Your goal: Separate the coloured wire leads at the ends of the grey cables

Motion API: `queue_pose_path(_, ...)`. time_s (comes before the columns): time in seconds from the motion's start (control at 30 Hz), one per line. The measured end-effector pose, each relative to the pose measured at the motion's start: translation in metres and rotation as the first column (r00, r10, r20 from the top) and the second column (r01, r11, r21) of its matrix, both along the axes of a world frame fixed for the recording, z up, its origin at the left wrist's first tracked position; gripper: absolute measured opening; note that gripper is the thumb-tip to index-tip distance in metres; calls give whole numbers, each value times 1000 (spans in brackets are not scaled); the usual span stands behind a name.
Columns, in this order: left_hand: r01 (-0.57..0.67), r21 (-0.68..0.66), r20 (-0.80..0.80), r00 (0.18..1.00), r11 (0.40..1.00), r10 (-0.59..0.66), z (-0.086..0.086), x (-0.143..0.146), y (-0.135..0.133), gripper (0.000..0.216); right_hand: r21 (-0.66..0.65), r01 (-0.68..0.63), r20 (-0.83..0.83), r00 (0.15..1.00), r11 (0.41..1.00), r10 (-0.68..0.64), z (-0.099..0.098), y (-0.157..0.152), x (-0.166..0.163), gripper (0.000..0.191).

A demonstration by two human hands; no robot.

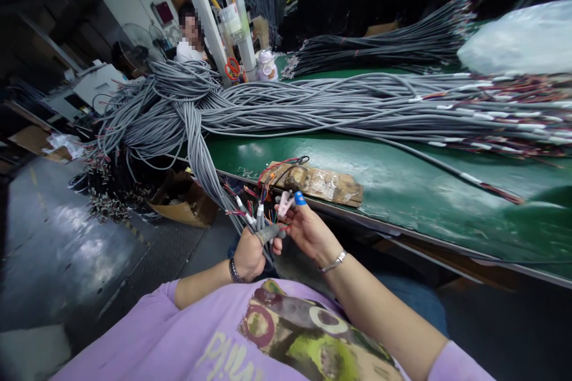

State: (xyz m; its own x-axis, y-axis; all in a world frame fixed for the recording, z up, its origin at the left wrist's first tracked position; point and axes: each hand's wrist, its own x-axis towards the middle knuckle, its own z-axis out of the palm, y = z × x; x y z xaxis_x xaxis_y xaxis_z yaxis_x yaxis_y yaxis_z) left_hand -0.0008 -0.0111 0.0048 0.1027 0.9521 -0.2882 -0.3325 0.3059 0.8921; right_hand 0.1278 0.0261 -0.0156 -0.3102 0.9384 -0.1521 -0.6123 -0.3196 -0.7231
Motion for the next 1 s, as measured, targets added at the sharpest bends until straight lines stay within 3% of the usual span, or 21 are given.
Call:
queue_pose_path(0.13, -36, -17, 14, 999, 999, 37, 2, -5, -4, 36, -141, -10, -67, 998, 990, 1, 5, 4, 4, 40)
queue_pose_path(0.23, -67, -18, 33, 997, 998, 67, 5, -7, -4, 38, -171, 4, -58, 998, 985, -14, 6, 8, 5, 28)
queue_pose_path(0.37, -93, -30, 43, 995, 995, 94, 9, -5, -1, 39, -120, 82, -1, 997, 989, -83, 0, 8, 4, 26)
queue_pose_path(0.5, -87, -41, 52, 995, 995, 89, 9, -1, 3, 40, 41, 224, 137, 964, 974, -227, -6, 3, 2, 34)
queue_pose_path(0.7, -68, -26, 35, 997, 997, 69, 7, 2, 6, 42, 3, -29, -1, 1000, 1000, 29, 0, 4, -3, 47)
queue_pose_path(1.0, -68, -37, -2, 998, 997, 68, 1, 3, 4, 45, -18, 61, -7, 998, 998, -61, -1, 6, -7, 46)
